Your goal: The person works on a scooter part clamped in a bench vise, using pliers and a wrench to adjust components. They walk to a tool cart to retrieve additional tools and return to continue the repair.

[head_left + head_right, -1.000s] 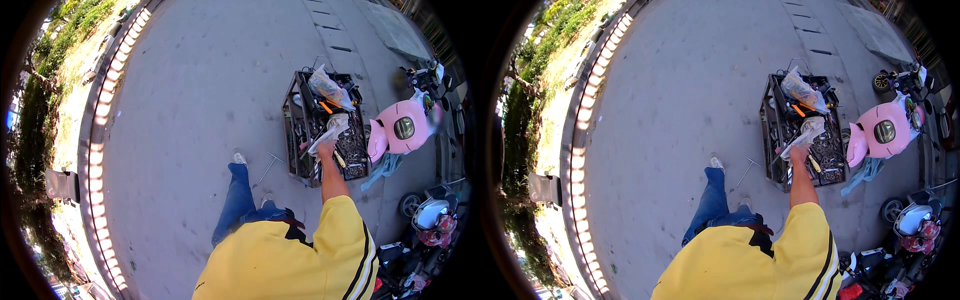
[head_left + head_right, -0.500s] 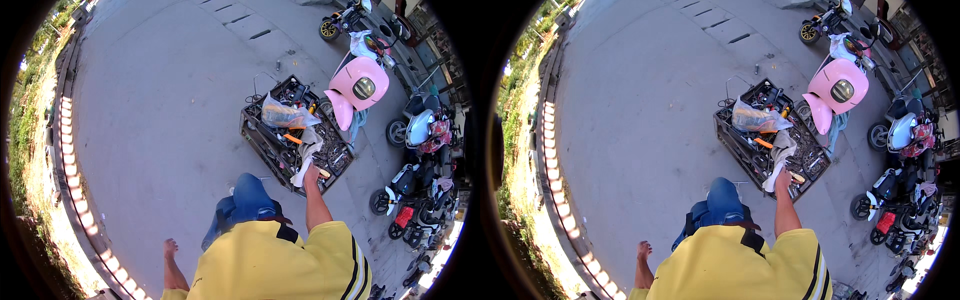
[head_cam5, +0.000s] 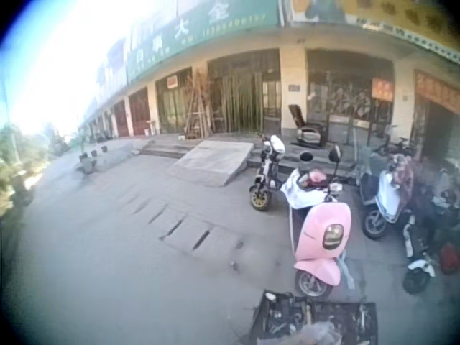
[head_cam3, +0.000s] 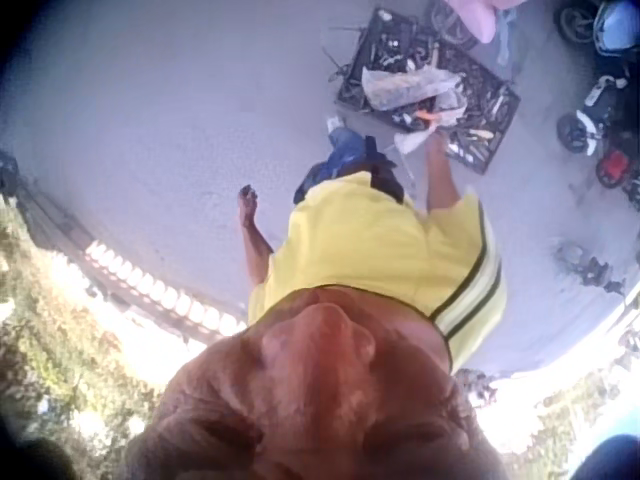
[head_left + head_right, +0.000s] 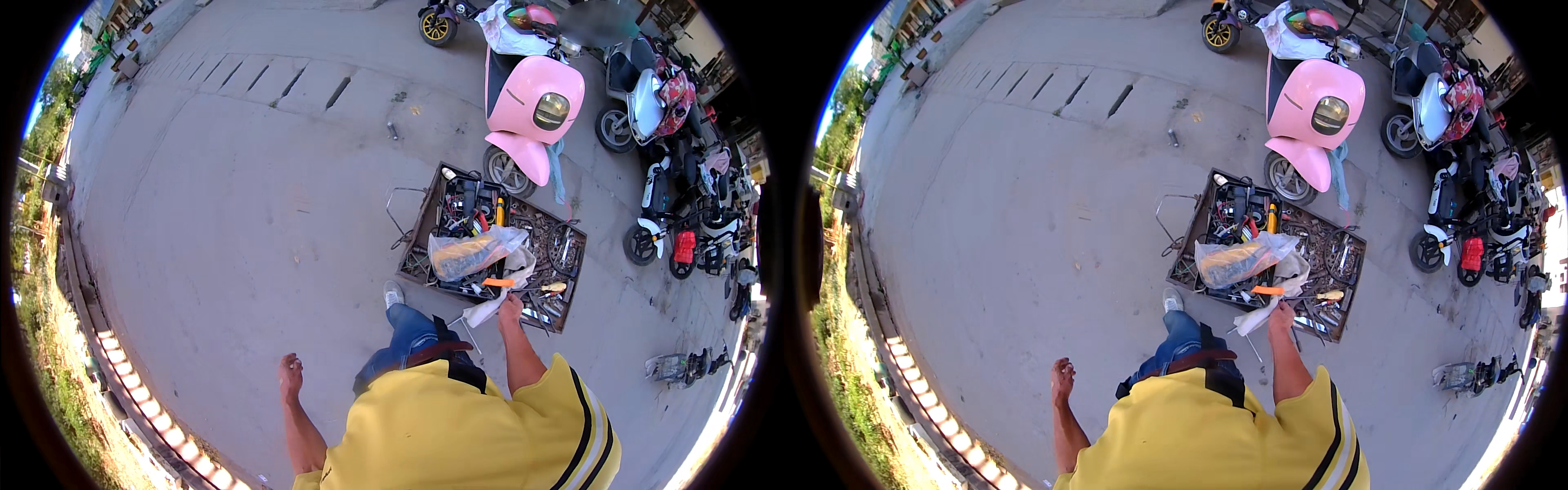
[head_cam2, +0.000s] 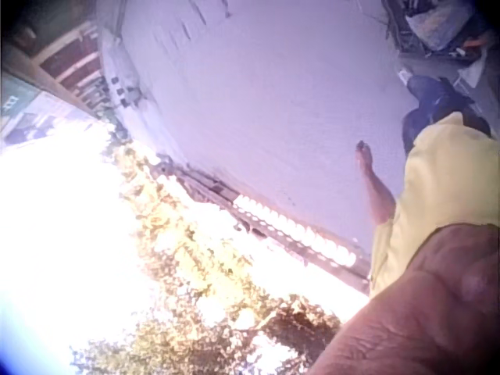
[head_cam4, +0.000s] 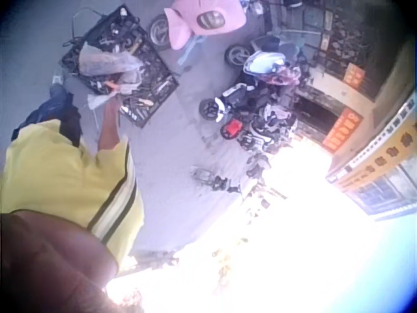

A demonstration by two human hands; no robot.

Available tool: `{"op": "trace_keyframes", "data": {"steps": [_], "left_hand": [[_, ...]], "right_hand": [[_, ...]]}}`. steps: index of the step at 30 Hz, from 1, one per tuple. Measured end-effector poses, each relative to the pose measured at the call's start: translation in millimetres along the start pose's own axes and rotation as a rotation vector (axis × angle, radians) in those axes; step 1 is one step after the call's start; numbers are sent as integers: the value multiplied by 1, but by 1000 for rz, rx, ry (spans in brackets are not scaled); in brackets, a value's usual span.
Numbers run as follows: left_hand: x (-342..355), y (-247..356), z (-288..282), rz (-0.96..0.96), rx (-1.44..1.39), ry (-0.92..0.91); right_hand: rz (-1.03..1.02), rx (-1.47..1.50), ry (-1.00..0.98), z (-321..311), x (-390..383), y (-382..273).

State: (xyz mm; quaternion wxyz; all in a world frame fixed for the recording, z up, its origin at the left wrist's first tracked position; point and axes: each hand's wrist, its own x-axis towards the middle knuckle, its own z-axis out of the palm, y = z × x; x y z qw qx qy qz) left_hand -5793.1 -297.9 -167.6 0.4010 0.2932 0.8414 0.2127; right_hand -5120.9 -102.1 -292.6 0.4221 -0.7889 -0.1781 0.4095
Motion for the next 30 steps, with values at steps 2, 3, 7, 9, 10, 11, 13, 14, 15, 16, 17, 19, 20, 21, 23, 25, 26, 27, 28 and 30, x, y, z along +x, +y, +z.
{"op": "trace_keyframes", "data": {"steps": [2, 3, 7, 9, 10, 11, 13, 14, 15, 16, 17, 19, 20, 21, 23, 25, 26, 27, 28, 30], "left_hand": [[15, -16, -6, -212, -217, -31], [17, -25, -11, -316, -246, -51], [28, -73, -27, -755, -450, -227], [32, -72, -25, -799, -366, -246], [39, -65, -25, -805, -320, -260], [48, -57, -32, -814, -285, -277], [95, -38, -48, -772, -226, -308], [119, -22, -61, -742, -196, -316], [146, -10, -71, -705, -179, -323], [175, 3, -86, -662, -153, -318], [205, 18, -98, -614, -136, -317], [288, 52, -116, -473, -32, -359], [328, 74, -124, -372, 25, -355], [367, 124, -142, -219, 144, -317], [467, 178, -177, 8, 222, -311], [516, 264, -174, 132, 338, -270], [534, 313, -171, 163, 397, -235], [552, 353, -166, 290, 444, -202], [564, 395, -155, 355, 446, -196], [581, 466, -121, 474, 427, -199]], "right_hand": [[105, -179, 154, 6, -11, -5], [108, -140, 154, -2, -15, 1], [161, -406, 415, -10, -45, -3], [242, -171, 442, -1, -61, -22], [291, -54, 456, 5, -70, -30], [260, 31, 455, 12, -81, -32], [196, 200, 454, 25, -101, -37], [241, 288, 513, 33, -113, -34], [264, 389, 578, 43, -114, -33], [286, 492, 641, 52, -116, -32], [302, 480, 593, 56, -117, -28], [287, 265, 573, 27, -120, 1], [285, 148, 540, 17, -118, 2], [279, 625, 744, 45, -116, -18], [260, 560, 785, 63, -149, -24], [249, 507, 867, 71, -144, -48], [251, 489, 948, 80, -150, -58], [254, 466, 1028, 85, -154, -70], [251, 439, 1113, 91, -156, -79], [145, 446, 1078, 94, -160, -79]]}}
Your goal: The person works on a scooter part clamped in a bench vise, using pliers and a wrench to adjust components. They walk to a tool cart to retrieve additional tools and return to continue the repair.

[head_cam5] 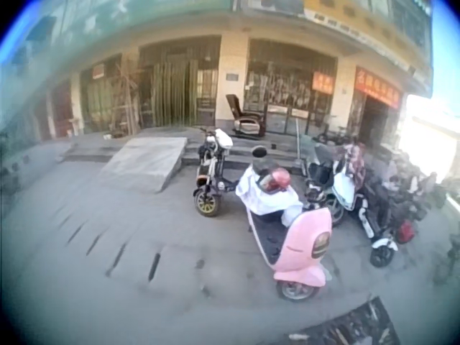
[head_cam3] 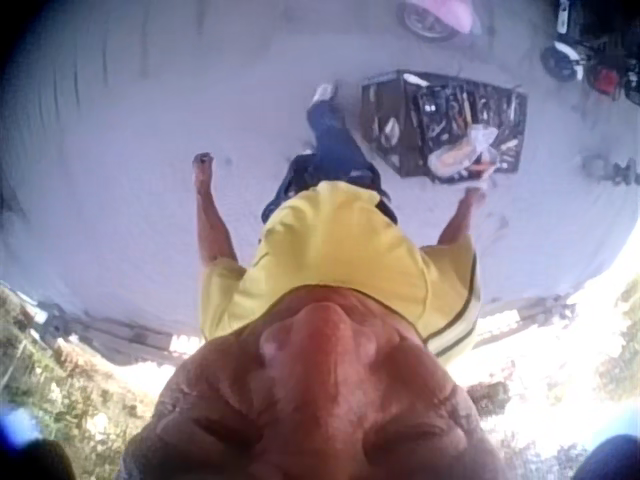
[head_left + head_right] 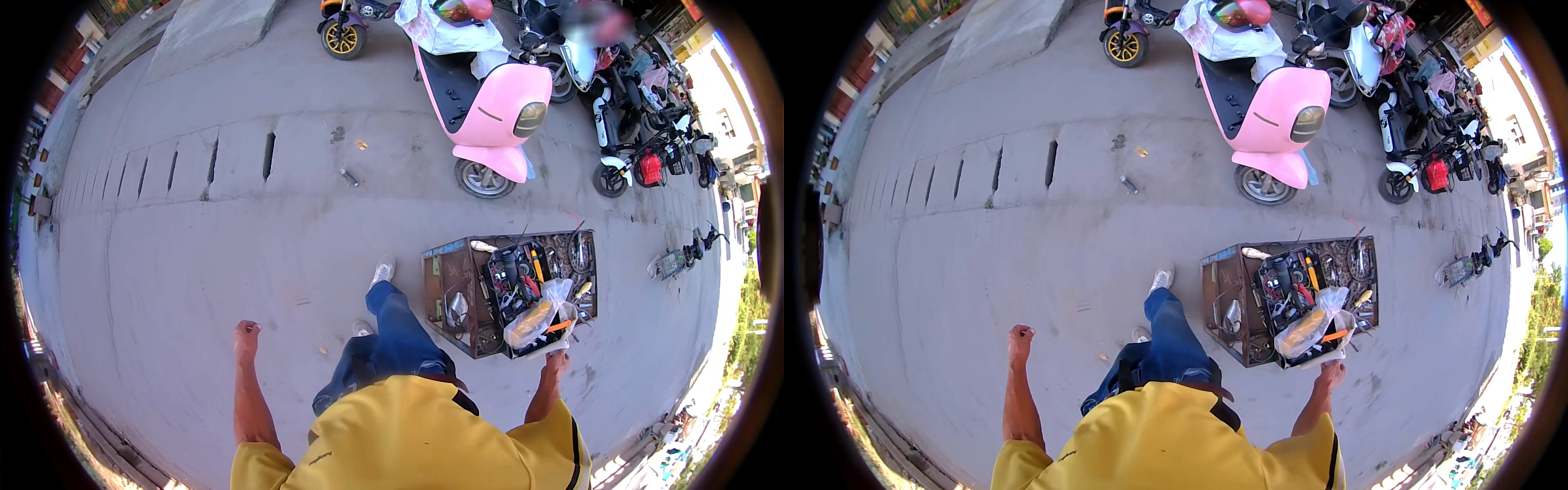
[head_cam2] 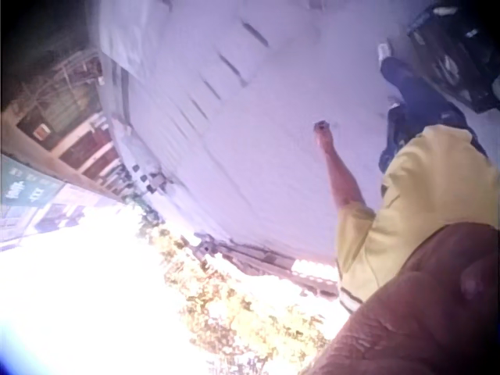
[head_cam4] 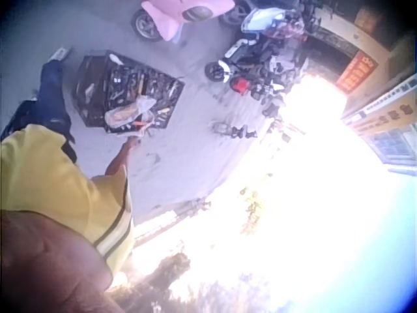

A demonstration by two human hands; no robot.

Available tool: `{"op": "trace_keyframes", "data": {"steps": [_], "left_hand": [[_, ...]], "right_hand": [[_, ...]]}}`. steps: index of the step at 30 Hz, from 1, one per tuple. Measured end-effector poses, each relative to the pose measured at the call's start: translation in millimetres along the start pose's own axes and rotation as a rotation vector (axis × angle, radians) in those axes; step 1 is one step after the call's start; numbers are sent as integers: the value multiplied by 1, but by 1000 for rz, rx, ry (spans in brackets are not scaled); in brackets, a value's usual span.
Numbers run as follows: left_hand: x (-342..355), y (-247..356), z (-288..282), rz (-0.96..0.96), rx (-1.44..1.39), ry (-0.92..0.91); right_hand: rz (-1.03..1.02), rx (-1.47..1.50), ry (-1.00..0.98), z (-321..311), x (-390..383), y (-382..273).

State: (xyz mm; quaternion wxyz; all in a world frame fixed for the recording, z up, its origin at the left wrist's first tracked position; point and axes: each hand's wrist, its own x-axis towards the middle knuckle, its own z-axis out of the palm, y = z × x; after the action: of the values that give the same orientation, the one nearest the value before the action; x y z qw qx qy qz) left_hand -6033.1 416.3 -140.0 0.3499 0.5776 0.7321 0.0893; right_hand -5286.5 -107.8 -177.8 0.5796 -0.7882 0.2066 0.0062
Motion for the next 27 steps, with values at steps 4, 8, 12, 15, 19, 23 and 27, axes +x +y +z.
{"op": "trace_keyframes", "data": {"steps": [4, 8, 12, 15, 19, 23, 27], "left_hand": [[85, 64, 40, 136, -62, -56], [154, 137, 77, 127, -25, -175], [202, 183, 98, 4, -122, -269], [240, 215, 108, -38, -134, -321], [296, 274, 124, 105, -124, -207], [365, 346, 138, 242, -83, -185], [440, 461, 163, 284, -218, -340]], "right_hand": [[-495, -180, -346, -6, 10, 2], [-248, -222, 257, 44, -10, -6], [-560, -1056, 326, 59, 23, -35], [-474, -1107, 416, 113, -10, -103], [-344, -669, 323, 217, -53, -190], [-561, -791, 155, 305, -92, -215], [-514, -745, 89, 386, -134, -211]]}}
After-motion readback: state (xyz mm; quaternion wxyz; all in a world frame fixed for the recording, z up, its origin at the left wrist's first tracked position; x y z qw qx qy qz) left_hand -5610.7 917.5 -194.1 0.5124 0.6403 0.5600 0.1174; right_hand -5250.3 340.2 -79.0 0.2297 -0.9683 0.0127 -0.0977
